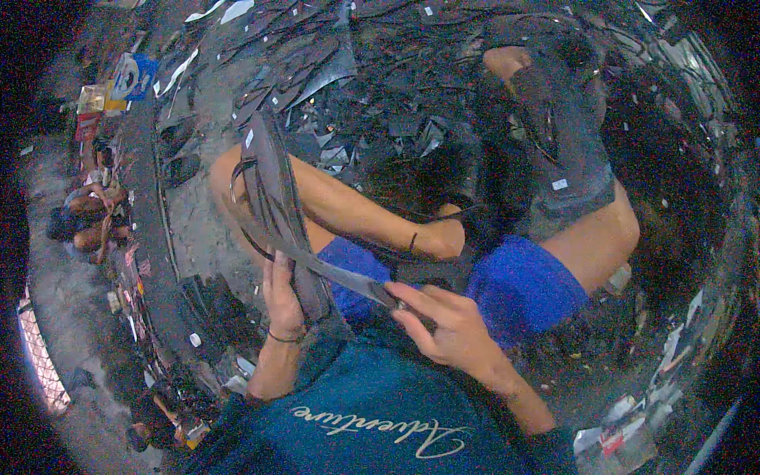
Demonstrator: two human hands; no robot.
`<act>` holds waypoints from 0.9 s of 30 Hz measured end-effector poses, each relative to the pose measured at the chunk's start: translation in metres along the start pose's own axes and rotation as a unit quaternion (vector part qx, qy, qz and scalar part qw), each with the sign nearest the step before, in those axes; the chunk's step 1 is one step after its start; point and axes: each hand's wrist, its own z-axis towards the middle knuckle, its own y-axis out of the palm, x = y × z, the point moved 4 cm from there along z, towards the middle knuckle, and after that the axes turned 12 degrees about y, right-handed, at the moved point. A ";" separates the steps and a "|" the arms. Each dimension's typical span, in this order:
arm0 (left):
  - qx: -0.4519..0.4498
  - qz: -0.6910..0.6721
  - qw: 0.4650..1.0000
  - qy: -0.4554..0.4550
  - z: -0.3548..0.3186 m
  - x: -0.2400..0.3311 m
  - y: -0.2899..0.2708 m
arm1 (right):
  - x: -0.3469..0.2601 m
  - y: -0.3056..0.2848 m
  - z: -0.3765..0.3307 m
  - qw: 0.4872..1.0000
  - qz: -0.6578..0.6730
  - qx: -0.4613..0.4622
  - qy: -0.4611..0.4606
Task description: The person sits on the ground and uses a knife to trim excess material from the edges of multiple sandals. They pick up each sandal, scrape the blade along the sole and strap edges, and place the trimmed sandals aside.
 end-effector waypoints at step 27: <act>-0.150 -0.094 0.984 -0.028 0.105 0.062 -0.007 | -0.063 -0.018 0.067 0.957 0.076 0.219 -0.175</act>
